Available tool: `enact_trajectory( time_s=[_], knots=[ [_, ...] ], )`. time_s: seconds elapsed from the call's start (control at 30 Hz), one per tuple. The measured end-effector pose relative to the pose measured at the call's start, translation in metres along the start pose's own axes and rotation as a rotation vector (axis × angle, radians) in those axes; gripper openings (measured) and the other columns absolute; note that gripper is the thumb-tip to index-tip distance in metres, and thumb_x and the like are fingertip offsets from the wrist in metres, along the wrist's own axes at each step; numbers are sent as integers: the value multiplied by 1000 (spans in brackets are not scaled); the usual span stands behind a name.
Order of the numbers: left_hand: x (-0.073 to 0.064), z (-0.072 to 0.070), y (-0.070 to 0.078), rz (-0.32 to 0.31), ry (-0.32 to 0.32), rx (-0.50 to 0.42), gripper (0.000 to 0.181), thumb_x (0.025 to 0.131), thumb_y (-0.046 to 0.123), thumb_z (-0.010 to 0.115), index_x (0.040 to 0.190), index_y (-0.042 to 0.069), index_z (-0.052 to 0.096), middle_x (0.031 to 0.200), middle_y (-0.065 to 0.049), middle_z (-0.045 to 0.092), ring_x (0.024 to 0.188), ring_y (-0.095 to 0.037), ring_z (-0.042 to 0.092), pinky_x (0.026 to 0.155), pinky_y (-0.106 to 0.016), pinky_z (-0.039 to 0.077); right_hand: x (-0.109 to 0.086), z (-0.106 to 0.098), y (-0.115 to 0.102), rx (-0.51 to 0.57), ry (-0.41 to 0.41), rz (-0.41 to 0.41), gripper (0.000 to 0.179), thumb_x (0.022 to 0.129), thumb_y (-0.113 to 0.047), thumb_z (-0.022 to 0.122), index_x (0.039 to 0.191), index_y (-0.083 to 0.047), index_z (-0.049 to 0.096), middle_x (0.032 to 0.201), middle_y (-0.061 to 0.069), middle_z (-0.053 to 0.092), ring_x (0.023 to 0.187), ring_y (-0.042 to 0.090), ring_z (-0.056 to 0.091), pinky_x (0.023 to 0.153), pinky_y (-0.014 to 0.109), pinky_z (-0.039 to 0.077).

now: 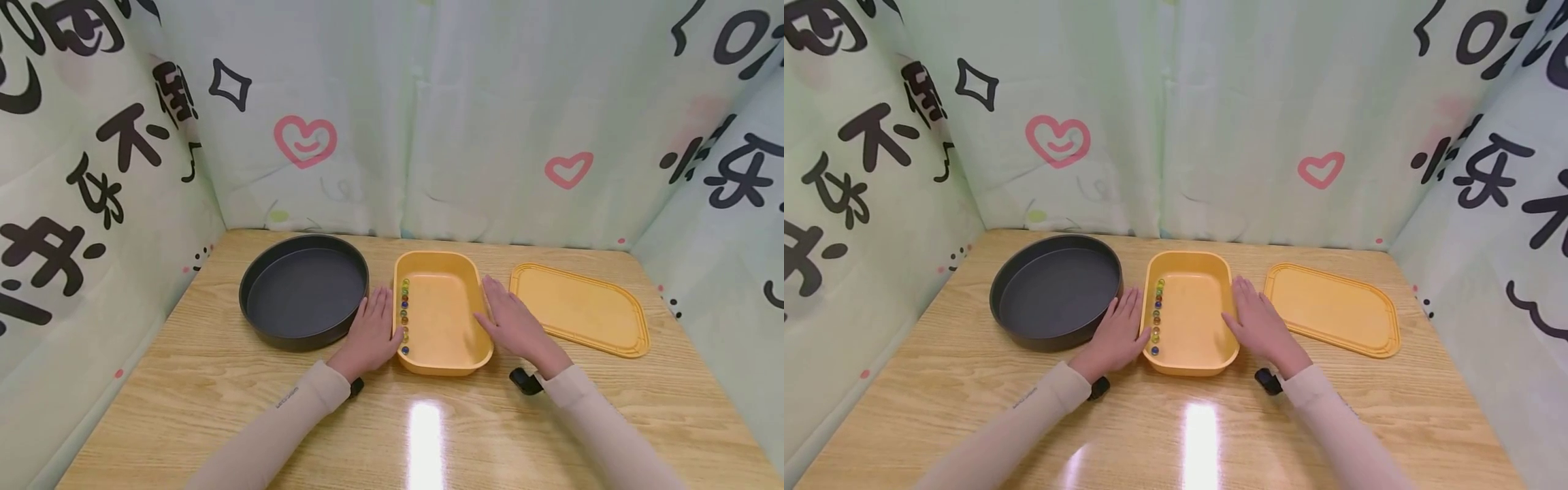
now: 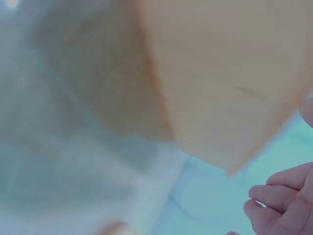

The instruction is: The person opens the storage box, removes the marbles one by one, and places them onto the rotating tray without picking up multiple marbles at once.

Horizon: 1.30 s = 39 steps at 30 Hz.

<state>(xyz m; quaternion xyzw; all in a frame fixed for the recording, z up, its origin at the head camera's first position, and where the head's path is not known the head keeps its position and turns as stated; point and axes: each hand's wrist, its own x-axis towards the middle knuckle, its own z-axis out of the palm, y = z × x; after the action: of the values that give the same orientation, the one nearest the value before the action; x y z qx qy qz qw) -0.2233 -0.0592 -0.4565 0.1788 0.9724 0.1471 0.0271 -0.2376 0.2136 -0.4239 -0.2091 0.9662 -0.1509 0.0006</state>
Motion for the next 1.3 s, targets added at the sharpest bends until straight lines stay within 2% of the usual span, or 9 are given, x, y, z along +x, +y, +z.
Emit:
enact_trajectory(
  time_s=[0.33,0.47,0.8,1.1,1.3],
  knots=[
    [-2,1,-1,6,-8,-1,70,98,39,34,149,-1,7,157,-17,10,148,-29,5,118,-46,8,25,-63,-9,196,-79,35,71,99,-39,38,150,-2,6,156,22,10,143,41,13,112,57,15],
    [-1,2,-1,6,-3,4,70,98,38,34,149,-1,8,157,-17,11,147,-29,6,118,-46,9,38,-75,-15,224,-81,28,68,99,-39,36,150,-1,10,156,23,12,143,42,14,112,56,15],
    [-2,3,2,9,10,13,69,97,37,36,149,-2,10,157,-17,11,148,-27,6,118,-45,9,52,-64,-16,221,-75,10,66,100,-40,33,150,-2,13,155,23,16,142,42,18,112,55,17],
    [-2,4,1,17,29,31,69,97,36,36,148,-3,12,157,-19,13,147,-29,7,117,-46,10,65,-63,-22,230,-66,1,66,100,-40,34,150,-2,14,155,22,17,142,40,20,112,54,18],
    [-3,3,-2,18,32,29,70,98,39,35,149,-2,12,156,-19,14,147,-29,9,117,-46,10,78,-55,-27,274,-52,-35,61,100,-33,36,148,1,18,154,22,21,141,39,23,112,53,20]
  ],
)
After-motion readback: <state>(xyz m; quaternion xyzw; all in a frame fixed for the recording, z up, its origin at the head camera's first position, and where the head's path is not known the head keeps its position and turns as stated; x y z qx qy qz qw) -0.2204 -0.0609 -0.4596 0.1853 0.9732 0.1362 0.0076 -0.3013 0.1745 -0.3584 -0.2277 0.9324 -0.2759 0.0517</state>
